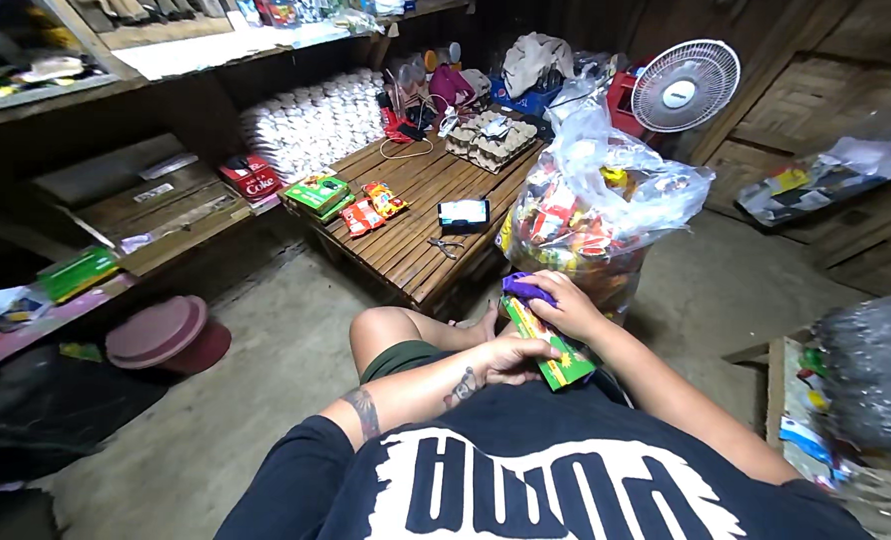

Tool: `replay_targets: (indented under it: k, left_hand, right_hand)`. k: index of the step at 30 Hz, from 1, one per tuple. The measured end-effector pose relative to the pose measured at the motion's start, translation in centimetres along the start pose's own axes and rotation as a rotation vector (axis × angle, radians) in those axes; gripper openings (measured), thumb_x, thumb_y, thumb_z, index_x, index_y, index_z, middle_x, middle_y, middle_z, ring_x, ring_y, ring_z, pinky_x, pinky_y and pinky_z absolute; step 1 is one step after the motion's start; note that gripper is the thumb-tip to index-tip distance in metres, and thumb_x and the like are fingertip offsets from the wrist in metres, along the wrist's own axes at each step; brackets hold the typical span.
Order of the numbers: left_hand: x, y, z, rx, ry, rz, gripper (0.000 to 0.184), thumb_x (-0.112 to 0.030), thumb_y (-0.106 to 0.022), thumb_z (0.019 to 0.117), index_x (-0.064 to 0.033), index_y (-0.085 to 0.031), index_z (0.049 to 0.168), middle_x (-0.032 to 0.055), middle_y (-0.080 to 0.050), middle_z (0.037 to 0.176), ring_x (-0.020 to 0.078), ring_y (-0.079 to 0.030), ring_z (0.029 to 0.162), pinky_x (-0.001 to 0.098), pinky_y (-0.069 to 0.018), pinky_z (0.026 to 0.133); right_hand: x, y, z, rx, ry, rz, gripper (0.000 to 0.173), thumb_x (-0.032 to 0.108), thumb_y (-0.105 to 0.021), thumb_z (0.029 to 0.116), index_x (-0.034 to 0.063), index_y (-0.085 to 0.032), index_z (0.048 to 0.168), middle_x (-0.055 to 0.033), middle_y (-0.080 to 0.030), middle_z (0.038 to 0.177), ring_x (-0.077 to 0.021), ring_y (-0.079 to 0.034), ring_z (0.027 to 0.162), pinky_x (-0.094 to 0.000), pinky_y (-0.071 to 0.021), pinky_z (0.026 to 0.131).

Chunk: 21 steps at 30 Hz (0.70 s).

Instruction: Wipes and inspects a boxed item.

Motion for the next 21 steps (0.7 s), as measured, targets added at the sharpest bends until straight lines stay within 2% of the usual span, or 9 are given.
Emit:
replay_targets:
  k: [5, 9, 14, 18, 21]
  left_hand:
    - [-0.1, 0.0, 0.0, 0.005, -0.026, -0.024, 0.013, -0.007, -0.058, 0.0947, -0.0121, -0.063, 0.106, 0.005, -0.074, 0.095, 0.0142, -0.072, 0.087, 0.0311, -0.0598, 0.08]
    - [-0.1, 0.1, 0.0, 0.0, -0.017, -0.026, 0.014, -0.007, -0.057, 0.0957, -0.0123, -0.061, 0.108, 0.0052, -0.074, 0.095, 0.0149, -0.072, 0.088, 0.032, -0.0598, 0.08]
    - [-0.2, 0.0, 0.0, 0.005, -0.025, -0.021, 0.015, -0.007, -0.058, 0.0948, -0.0122, -0.062, 0.108, 0.0053, -0.074, 0.096, 0.0152, -0.073, 0.088, 0.0322, -0.06, 0.08]
    - [-0.5, -0.1, -0.1, 0.012, -0.04, 0.002, 0.016, -0.009, -0.061, 0.0931, -0.0121, -0.063, 0.109, 0.0047, -0.075, 0.095, 0.0144, -0.073, 0.087, 0.0315, -0.0601, 0.08]
    - [-0.7, -0.2, -0.2, 0.009, -0.064, 0.001, 0.016, -0.009, -0.062, 0.0924, -0.0112, -0.063, 0.108, 0.005, -0.075, 0.095, 0.0146, -0.073, 0.087, 0.032, -0.0603, 0.08]
  right_hand:
    - [-1.8, 0.1, 0.0, -0.051, -0.03, -0.003, 0.047, 0.037, -0.047, 0.0984, 0.016, -0.066, 0.135, -0.013, -0.06, 0.139, -0.0331, -0.051, 0.135, -0.0577, -0.0377, 0.112]
    - [-2.4, 0.3, -0.2, -0.073, -0.057, 0.003, 0.046, 0.035, -0.047, 0.0985, 0.014, -0.066, 0.135, -0.014, -0.061, 0.139, -0.0344, -0.051, 0.134, -0.0579, -0.0376, 0.111]
    - [-2.6, 0.7, -0.3, -0.131, -0.053, 0.013, 0.046, 0.033, -0.05, 0.0985, 0.0186, -0.061, 0.141, -0.0105, -0.06, 0.141, -0.0326, -0.05, 0.137, -0.058, -0.0376, 0.112]
    - [-2.1, 1.2, -0.5, -0.198, -0.041, 0.026, 0.04, 0.032, -0.054, 0.0957, 0.0148, -0.068, 0.129, -0.0127, -0.061, 0.137, -0.0322, -0.053, 0.133, -0.0569, -0.0415, 0.108]
    - [-0.9, 1.2, -1.0, -0.198, -0.048, 0.061, 0.038, 0.03, -0.055, 0.0947, 0.0158, -0.071, 0.126, -0.0142, -0.061, 0.137, -0.032, -0.053, 0.132, -0.0534, -0.0426, 0.108]
Point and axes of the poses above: each hand's wrist, its own z-axis towards the middle knuckle, its own y-axis out of the back of the hand, x = y × z, the point moved 10 cm from there along z, towards the middle knuckle
